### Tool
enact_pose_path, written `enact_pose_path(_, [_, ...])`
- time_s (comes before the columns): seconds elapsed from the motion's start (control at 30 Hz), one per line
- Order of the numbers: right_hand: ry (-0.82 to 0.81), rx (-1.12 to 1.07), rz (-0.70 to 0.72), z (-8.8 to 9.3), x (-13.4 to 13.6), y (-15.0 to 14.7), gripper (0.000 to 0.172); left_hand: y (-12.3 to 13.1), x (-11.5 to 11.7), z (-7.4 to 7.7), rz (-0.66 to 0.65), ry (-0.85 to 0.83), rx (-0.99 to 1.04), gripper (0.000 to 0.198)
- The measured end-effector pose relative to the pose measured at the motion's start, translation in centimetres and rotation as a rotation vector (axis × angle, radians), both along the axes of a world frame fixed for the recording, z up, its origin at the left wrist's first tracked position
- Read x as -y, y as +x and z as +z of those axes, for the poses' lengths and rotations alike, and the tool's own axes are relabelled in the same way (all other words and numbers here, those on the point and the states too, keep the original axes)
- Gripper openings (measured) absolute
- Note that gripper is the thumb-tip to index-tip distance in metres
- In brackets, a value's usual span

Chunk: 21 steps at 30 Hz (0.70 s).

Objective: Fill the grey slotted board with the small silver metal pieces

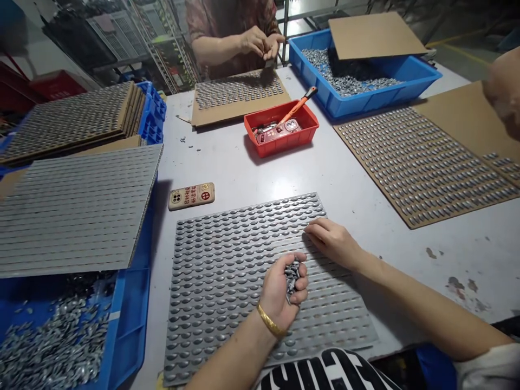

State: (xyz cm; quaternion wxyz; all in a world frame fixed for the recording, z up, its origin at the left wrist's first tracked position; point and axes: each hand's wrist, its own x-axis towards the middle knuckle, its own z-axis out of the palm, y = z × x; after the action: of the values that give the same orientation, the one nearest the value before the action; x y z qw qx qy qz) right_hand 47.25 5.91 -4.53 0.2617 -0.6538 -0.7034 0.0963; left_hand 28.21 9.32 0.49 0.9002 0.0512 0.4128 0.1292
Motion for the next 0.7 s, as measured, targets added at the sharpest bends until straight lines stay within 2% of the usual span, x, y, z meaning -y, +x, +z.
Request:
enact_pose_path(0.17, [0.000,0.122,0.067,-0.25,-0.41,0.33,0.030,0.01,0.46,-0.20,-0.050,0.109,-0.069,0.024])
enact_pose_path(0.33, [-0.001,0.215,0.136,-0.06,-0.05,0.43,0.028,0.24,0.42,-0.15,-0.053,0.116,-0.076,0.026])
enact_pose_path(0.53, [0.052,0.241,0.062,-0.43,0.09,0.10,0.028,0.47,0.51,-0.48,-0.026,0.116,-0.102,0.026])
enact_pose_path(0.7, [0.038,0.183,0.111,-0.46,-0.02,0.40,0.027,0.38,0.78,-0.73,-0.023,0.136,-0.104,0.028])
